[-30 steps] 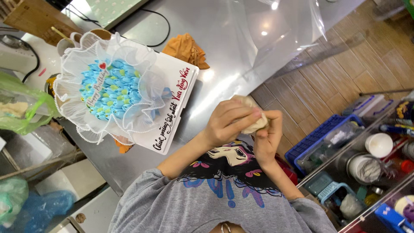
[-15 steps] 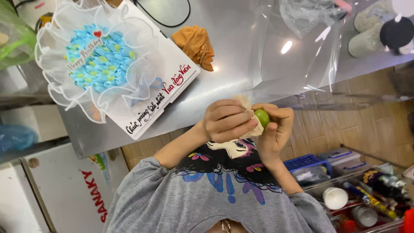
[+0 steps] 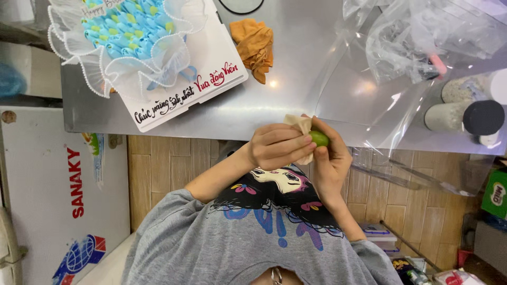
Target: The person assembles a clear plastic cake box by folding and taping the edges, then places a decorated cake into the box and closes the lid. The person uses a tape dispenser to secure the box seams and handles the cake box and cake throughout.
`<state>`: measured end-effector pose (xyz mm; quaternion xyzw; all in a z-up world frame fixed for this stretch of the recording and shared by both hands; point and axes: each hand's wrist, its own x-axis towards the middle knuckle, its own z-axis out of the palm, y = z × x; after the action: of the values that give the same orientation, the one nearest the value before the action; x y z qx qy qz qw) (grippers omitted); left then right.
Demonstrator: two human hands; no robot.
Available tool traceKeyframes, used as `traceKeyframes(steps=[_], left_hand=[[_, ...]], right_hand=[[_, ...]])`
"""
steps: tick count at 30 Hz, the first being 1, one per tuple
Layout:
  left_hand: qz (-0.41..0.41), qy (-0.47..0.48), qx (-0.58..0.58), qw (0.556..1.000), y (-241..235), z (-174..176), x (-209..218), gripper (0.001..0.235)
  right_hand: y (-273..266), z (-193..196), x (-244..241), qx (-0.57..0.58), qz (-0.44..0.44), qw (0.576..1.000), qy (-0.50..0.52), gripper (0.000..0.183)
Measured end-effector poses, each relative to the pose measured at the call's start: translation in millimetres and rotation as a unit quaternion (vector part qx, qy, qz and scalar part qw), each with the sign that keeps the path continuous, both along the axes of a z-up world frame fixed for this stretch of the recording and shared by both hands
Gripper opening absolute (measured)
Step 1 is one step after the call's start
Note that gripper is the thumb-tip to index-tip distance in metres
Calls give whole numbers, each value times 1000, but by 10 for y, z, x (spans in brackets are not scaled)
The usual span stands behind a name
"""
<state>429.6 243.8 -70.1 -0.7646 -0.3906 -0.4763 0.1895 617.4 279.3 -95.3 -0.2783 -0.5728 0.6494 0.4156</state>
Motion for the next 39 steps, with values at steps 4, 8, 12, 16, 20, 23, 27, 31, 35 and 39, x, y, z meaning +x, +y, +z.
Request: traceKeyframes(steps=[4, 8, 12, 16, 20, 23, 27, 31, 35, 39], left_hand=[[27, -13, -14, 999, -23, 77, 15, 29], [32, -37, -89, 995, 7, 185, 48, 32], [15, -47, -92, 995, -14, 196, 19, 30], [36, -103, -49, 993, -62, 116, 121, 27], [22, -84, -31, 996, -87, 44, 140, 26], [-21, -37, -21, 999, -113, -37, 140, 26], [-28, -37, -7, 999, -205, -234, 126, 22], [39, -135, -92, 986, -307, -513, 48, 20], [70, -171, -162, 969, -299, -810, -29, 19], [87, -168, -212, 959, -257, -1098, -67, 17]], right_hand=[[28, -152, -60, -109, 79, 981, 142, 57], [66, -336, -75, -204, 78, 966, 139, 54], [68, -329, -94, -223, 89, 961, 135, 54], [45, -201, -107, -167, 115, 968, 149, 46], [56, -209, -54, -103, 86, 984, 116, 48], [214, -372, -55, -55, 70, 981, 170, 36], [423, -368, 105, 87, 99, 991, 31, 43], [361, 121, 281, 389, 325, 862, 19, 32], [-57, 748, 430, 246, 389, 822, 336, 26], [-156, 1011, 473, 129, 388, 769, 491, 14]])
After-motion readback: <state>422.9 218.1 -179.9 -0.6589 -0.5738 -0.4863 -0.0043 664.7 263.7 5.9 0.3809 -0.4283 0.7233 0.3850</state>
